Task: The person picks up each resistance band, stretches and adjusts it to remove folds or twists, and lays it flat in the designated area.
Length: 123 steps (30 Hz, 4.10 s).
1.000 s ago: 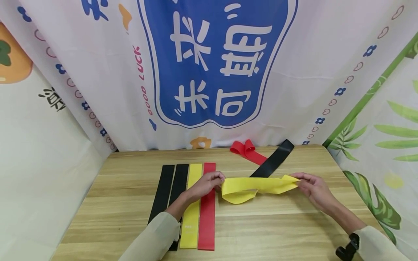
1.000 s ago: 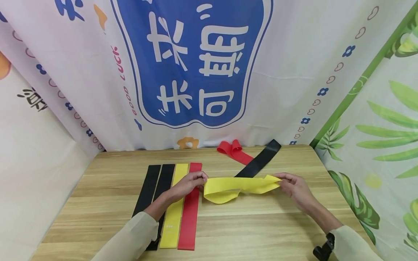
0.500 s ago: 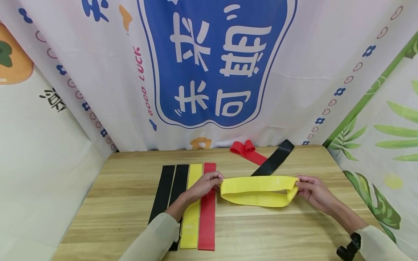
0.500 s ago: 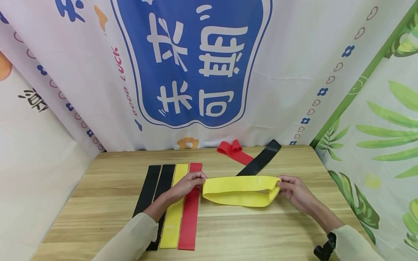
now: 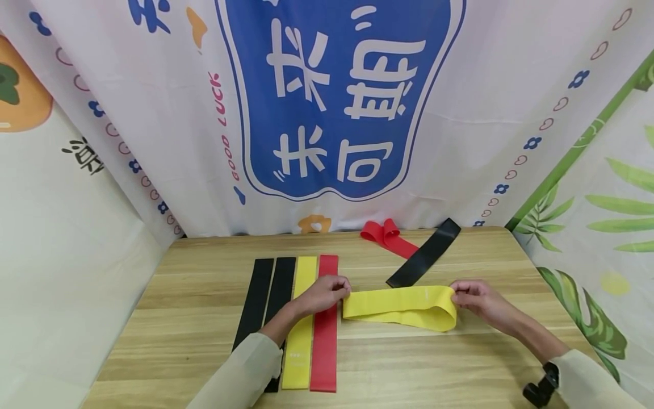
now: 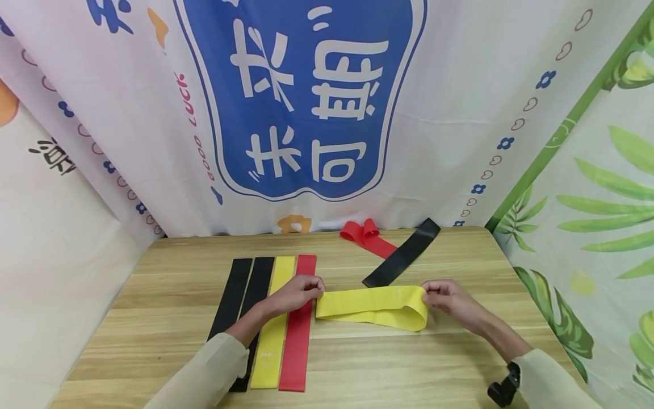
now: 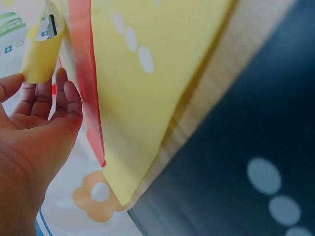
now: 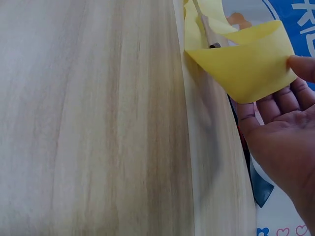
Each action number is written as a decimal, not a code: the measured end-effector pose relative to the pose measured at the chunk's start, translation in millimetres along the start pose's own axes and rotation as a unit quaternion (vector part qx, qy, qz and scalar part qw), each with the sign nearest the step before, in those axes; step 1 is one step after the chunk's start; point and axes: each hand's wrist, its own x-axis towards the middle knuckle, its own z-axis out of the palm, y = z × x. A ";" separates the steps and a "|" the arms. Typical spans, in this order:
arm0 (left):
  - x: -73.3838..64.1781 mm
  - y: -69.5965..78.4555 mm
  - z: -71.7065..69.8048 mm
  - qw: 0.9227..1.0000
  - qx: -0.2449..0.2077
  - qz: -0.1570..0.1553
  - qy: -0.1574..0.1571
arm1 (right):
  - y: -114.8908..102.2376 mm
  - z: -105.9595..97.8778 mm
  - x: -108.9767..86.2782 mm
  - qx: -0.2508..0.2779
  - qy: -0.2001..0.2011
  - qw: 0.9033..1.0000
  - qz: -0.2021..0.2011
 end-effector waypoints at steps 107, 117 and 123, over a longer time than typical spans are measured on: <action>14.0 24.9 -9.6 0.995 -0.028 0.090 -0.006 | 9.5 -23.0 -11.6 -0.212 0.015 0.976 0.050; 7.8 14.9 -14.9 0.998 -0.017 0.056 0.003 | 9.5 -26.0 -9.9 -0.242 0.024 0.969 0.048; 7.1 8.8 -16.8 0.999 -0.005 0.031 0.013 | 11.9 -23.8 -5.7 -0.283 0.034 0.958 0.032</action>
